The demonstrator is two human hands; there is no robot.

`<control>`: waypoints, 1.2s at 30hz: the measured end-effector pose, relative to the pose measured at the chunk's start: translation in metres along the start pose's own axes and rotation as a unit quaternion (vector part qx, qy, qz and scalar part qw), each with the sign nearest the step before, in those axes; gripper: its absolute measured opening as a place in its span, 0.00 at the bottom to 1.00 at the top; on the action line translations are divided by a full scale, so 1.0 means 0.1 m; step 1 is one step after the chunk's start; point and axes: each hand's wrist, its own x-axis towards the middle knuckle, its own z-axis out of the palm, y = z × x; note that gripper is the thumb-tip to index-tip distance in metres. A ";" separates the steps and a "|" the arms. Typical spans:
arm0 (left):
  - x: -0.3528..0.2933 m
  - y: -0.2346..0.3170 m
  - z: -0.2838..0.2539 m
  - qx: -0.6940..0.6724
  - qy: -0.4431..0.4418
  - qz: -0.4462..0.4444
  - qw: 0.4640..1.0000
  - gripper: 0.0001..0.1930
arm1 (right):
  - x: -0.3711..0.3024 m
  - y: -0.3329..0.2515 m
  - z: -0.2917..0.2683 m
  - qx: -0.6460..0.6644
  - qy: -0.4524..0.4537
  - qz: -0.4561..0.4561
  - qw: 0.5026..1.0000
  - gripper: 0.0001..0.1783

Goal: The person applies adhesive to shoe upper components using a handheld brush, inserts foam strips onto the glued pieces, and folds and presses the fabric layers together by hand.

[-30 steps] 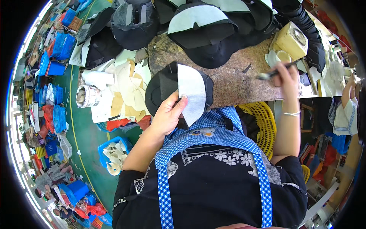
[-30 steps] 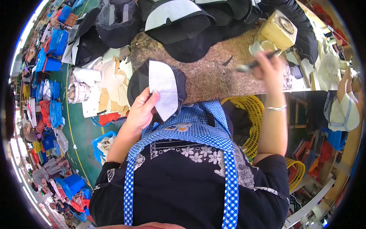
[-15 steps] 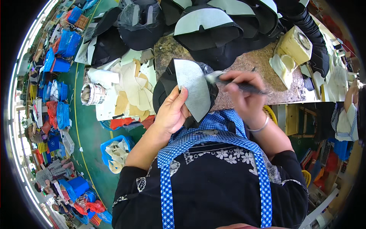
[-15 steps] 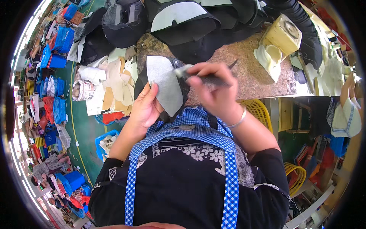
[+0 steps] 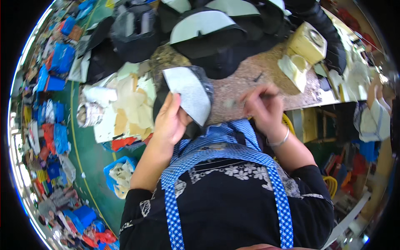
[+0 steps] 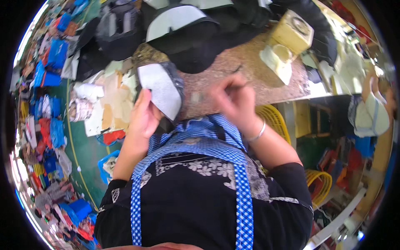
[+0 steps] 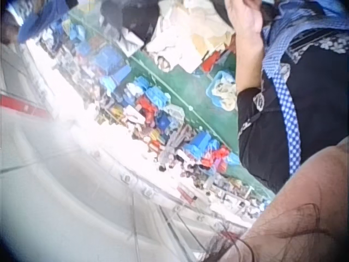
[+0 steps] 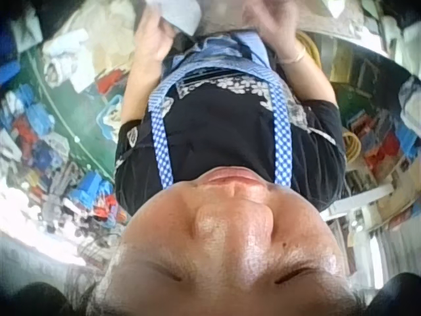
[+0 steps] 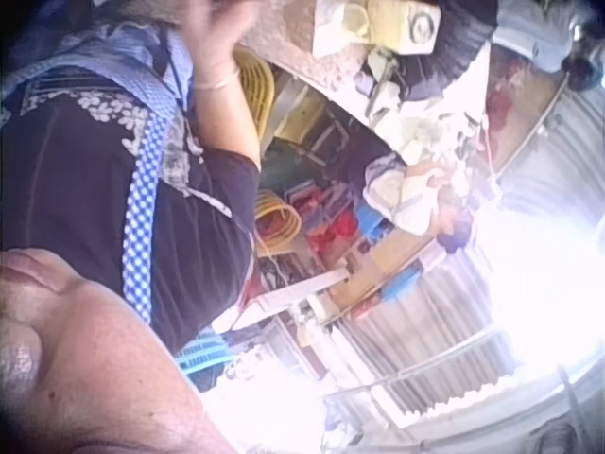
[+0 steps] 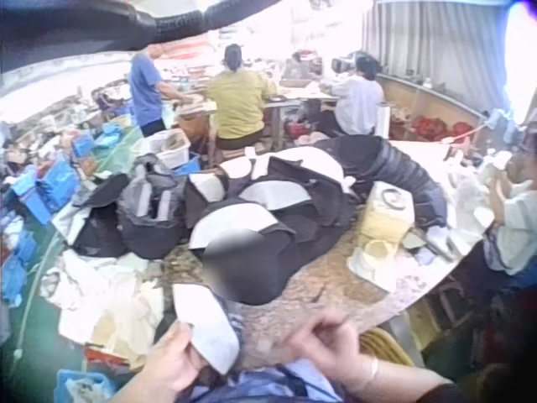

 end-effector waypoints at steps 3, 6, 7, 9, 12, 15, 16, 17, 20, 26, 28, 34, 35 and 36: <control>-0.03 -0.16 -0.18 0.462 -0.066 0.185 0.865 0.42 | 0.34 -0.22 -0.55 -0.038 0.284 -0.044 0.957 0.07; -0.18 -0.15 -0.08 0.756 -0.069 0.230 0.609 0.48 | 0.45 -0.24 -1.22 -0.303 0.389 -0.065 0.868 0.14; -0.18 -0.23 -0.12 0.808 -0.057 0.265 0.524 0.40 | 0.48 -0.23 -1.35 -0.305 0.390 -0.068 0.866 0.14; -0.14 -0.29 -0.13 0.802 -0.032 0.289 0.521 0.28 | 0.50 -0.11 -1.56 -0.518 0.331 -0.041 0.788 0.19; -0.12 -0.16 -0.11 0.692 -0.007 0.279 0.666 0.17 | 0.49 -0.02 -1.84 -0.525 0.386 -0.073 0.755 0.20; -0.32 0.05 -0.08 0.408 0.033 0.134 0.903 0.18 | 0.40 -0.17 -1.89 -0.399 0.386 0.064 0.829 0.16; -0.35 0.10 -0.07 0.269 0.007 0.111 0.957 0.19 | 0.34 -0.09 -2.04 -0.248 0.344 0.149 0.893 0.13; -0.36 0.16 -0.02 0.223 -0.017 0.111 0.968 0.19 | 0.35 -0.11 -1.77 -0.194 0.304 0.117 0.925 0.10; -0.44 0.22 0.13 0.129 -0.024 0.103 0.986 0.19 | 0.36 -0.35 -0.96 0.025 0.158 0.064 0.985 0.05; -0.47 0.25 0.27 -0.024 -0.037 0.056 0.997 0.20 | 0.33 -0.44 0.62 0.005 -0.083 -0.211 0.974 0.08; -0.45 0.27 0.21 -0.078 -0.038 0.064 0.994 0.20 | 0.29 -0.45 0.60 -0.081 -0.191 -0.228 0.951 0.09; -0.40 0.28 0.26 -0.069 -0.004 0.057 0.996 0.21 | 0.32 -0.40 0.77 -0.106 -0.155 -0.269 0.945 0.11; -0.41 0.28 0.24 -0.056 -0.002 0.055 0.997 0.21 | 0.22 -0.49 0.84 -0.087 -0.240 -0.252 0.934 0.12; -0.40 0.28 0.24 -0.068 -0.017 0.060 0.996 0.21 | 0.23 -0.49 0.83 -0.087 -0.234 -0.241 0.938 0.12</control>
